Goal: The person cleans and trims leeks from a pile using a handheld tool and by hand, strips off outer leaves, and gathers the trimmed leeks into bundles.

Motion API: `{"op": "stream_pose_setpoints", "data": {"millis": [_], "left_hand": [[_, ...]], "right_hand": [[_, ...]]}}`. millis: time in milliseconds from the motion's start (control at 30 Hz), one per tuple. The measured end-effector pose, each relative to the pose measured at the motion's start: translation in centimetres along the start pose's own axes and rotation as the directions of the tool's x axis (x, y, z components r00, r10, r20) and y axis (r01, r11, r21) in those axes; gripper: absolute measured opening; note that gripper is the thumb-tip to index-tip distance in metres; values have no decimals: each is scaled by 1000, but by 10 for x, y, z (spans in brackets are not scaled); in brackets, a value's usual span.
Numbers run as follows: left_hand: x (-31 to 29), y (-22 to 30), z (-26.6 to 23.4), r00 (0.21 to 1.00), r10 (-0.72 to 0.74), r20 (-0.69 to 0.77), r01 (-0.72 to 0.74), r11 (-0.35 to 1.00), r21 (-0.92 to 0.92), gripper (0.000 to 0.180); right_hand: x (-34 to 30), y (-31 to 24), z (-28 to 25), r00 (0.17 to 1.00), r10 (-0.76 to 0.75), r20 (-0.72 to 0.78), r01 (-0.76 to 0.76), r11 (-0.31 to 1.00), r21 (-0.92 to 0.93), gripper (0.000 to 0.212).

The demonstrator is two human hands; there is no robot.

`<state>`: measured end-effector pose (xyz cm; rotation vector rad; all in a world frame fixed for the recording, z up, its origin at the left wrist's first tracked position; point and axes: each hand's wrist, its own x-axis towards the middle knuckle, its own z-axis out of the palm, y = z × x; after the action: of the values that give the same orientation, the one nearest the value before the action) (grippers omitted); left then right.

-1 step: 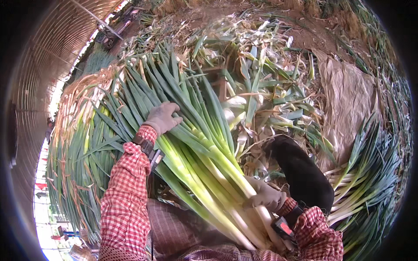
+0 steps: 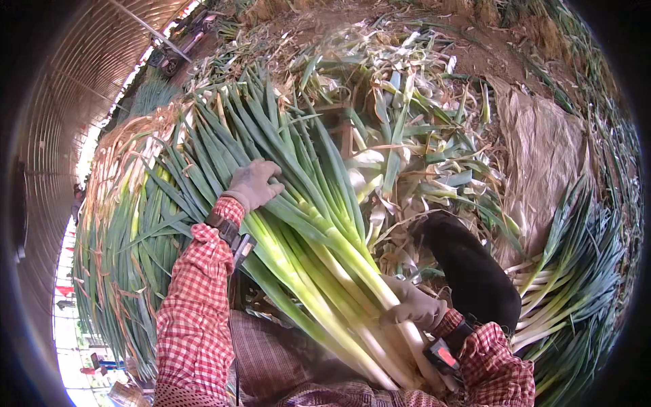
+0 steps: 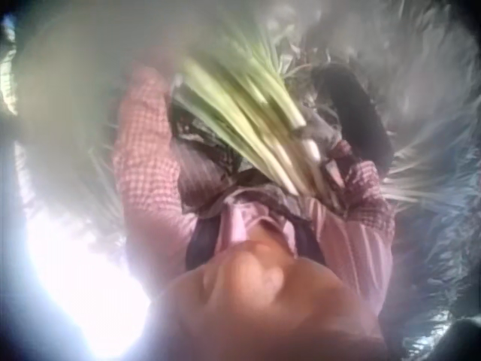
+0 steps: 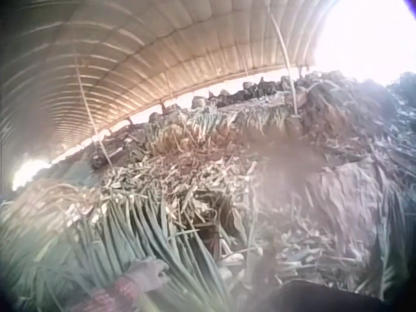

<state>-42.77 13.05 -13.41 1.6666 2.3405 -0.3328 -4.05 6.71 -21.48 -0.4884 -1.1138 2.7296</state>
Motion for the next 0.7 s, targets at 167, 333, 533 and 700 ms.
{"op": "stream_pose_setpoints", "data": {"millis": [167, 333, 533, 700], "left_hand": [[1, -1, 0, 967, 255, 10, -248, 928, 279, 45], [17, 14, -9, 885, 389, 258, -466, 745, 477, 32], [13, 13, 5, 964, 259, 64, -264, 960, 92, 37], [0, 41, -30, 922, 211, 324, -295, 925, 239, 39]], "right_hand": [[7, 5, -8, 998, -49, 27, 52, 989, -140, 76], [11, 11, -7, 997, -77, 1, 74, 951, -301, 77], [5, 22, -7, 995, 29, -99, -59, 947, -316, 65], [10, 49, -27, 997, -72, 25, 76, 909, -409, 76]]}}
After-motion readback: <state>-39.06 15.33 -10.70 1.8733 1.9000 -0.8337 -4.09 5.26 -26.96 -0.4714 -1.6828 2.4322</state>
